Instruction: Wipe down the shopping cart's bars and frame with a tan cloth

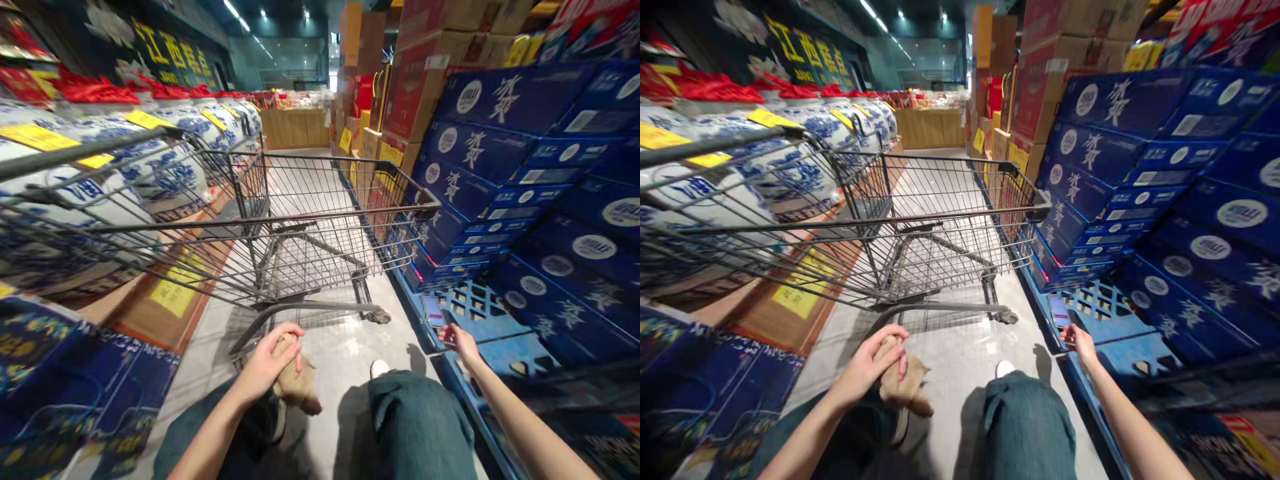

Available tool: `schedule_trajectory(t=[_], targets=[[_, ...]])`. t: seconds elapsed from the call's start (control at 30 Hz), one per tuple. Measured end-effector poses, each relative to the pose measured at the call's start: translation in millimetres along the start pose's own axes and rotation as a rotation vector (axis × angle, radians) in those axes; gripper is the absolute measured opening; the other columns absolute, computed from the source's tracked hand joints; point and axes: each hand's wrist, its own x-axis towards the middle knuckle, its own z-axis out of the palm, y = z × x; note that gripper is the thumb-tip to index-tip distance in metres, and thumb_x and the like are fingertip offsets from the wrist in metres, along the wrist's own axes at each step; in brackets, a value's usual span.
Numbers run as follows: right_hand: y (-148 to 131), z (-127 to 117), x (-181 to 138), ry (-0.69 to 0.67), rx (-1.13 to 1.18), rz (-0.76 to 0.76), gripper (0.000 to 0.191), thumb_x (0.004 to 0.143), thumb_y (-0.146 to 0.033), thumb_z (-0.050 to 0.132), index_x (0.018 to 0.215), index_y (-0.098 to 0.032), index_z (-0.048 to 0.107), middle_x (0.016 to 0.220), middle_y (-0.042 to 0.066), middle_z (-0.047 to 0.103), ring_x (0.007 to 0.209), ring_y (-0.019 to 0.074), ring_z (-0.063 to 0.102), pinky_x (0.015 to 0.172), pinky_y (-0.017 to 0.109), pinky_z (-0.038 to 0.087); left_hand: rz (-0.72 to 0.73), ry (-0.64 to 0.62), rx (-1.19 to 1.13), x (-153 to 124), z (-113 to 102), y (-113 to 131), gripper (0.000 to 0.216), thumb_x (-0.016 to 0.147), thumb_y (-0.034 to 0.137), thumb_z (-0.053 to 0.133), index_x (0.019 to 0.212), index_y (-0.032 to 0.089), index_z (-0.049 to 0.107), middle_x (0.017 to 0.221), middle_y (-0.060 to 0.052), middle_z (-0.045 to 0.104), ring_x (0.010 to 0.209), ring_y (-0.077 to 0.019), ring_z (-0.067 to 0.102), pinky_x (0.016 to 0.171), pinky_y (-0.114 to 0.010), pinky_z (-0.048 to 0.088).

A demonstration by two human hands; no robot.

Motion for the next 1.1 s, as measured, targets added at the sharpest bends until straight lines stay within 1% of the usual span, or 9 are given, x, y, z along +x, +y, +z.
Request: schedule_trajectory(t=[0.13,0.2,0.27,0.4,0.5,0.63,0.83,1.0,1.1], targets=[[-63.2,2.2,-19.8,-0.14,0.026,-0.08,0.03,0.064,-0.046,0.073,0.068,-0.017,0.071,0.061,0.008,0.072,0.055,0.0172,0.067,0.053,0.027,0.052,0.05,0.109,-0.079,-18.5,-20.8,30.4,0.044,0.087,0.058,0.071,0.106,0.019,0.063,0.067,0.002,0.066,0.053,-0.0133,0.06,0.056,-0.025,0.046],[-110.9,10.3,-40.0,-0.236,0.035,-0.167,0.035,0.064,-0.05,0.078,0.071,-0.017,0.073,0.065,0.008,0.073,0.059,0.016,0.066,0.057,0.026,0.052,0.068,0.157,-0.121,-24.7,-35.3,51.1,0.047,0.08,0.06,0.077,0.097,0.018,0.065,0.069,0.002,0.065,0.045,-0.0088,0.053,0.047,-0.021,0.041],[-165.6,23.5,-69.4,-0.429,-0.004,-0.353,0.044,0.069,-0.061,0.076,0.072,-0.018,0.072,0.068,0.008,0.073,0.064,0.0185,0.067,0.062,0.029,0.053,0.087,0.186,-0.143,-26.5,-51.4,75.6,0.052,0.077,0.067,0.077,0.087,0.017,0.065,0.057,0.006,0.056,0.038,-0.0059,0.042,0.04,-0.017,0.033],[-264.5,58.7,-140.8,-0.715,-0.101,-0.566,0.058,0.074,-0.078,0.064,0.07,-0.021,0.072,0.074,0.007,0.074,0.072,0.0205,0.069,0.074,0.034,0.055,0.167,0.172,-0.248,-14.4,-79.8,128.3,0.065,0.074,0.081,0.069,0.068,0.017,0.061,0.046,0.005,0.044,0.034,-0.0055,0.036,0.035,-0.015,0.026],[-309.2,87.1,-183.6,-0.903,-0.186,-0.685,0.071,0.077,-0.087,0.052,0.062,-0.02,0.069,0.069,0.007,0.07,0.07,0.0195,0.067,0.074,0.033,0.053,0.19,0.098,-0.226,2.7,-92.4,162.5,0.069,0.075,0.085,0.063,0.062,0.017,0.059,0.043,0.005,0.038,0.032,-0.0054,0.031,0.033,-0.015,0.024],[-331.4,121.7,-213.3,-1.092,-0.343,-0.734,0.087,0.075,-0.098,0.03,0.049,-0.021,0.058,0.055,0.007,0.061,0.058,0.0182,0.059,0.063,0.033,0.047,0.157,0.06,-0.156,17.7,-96.2,196.0,0.078,0.088,0.088,0.04,0.06,0.017,0.057,0.042,0.004,0.036,0.03,-0.0062,0.028,0.032,-0.017,0.021],[-336.5,150.5,-217.7,-1.133,-0.33,-0.721,0.087,0.076,-0.099,0.015,0.051,-0.022,0.048,0.047,0.004,0.05,0.05,0.015,0.051,0.054,0.03,0.042,0.101,0.113,-0.154,18.2,-89.8,225.2,0.088,0.103,0.064,-0.008,0.062,0.016,0.054,0.042,0.003,0.036,0.033,-0.0063,0.027,0.037,-0.016,0.018],[-344.4,147.0,-210.5,-1.096,-0.175,-0.702,0.084,0.078,-0.097,0.012,0.051,-0.024,0.043,0.047,0.002,0.044,0.049,0.0139,0.047,0.053,0.03,0.041,0.066,0.167,-0.186,19.4,-97.6,230.5,0.088,0.099,0.067,-0.015,0.062,0.018,0.049,0.043,0.003,0.034,0.037,-0.008,0.023,0.04,-0.019,0.017],[-350.0,140.8,-204.0,-1.086,-0.169,-0.642,0.082,0.076,-0.099,0.01,0.051,-0.026,0.038,0.043,-0.001,0.034,0.045,0.0125,0.037,0.047,0.03,0.035,0.041,0.15,-0.193,22.6,-106.3,228.9,0.089,0.096,0.071,-0.016,0.061,0.019,0.047,0.043,0.003,0.032,0.039,-0.0086,0.02,0.041,-0.02,0.015]])
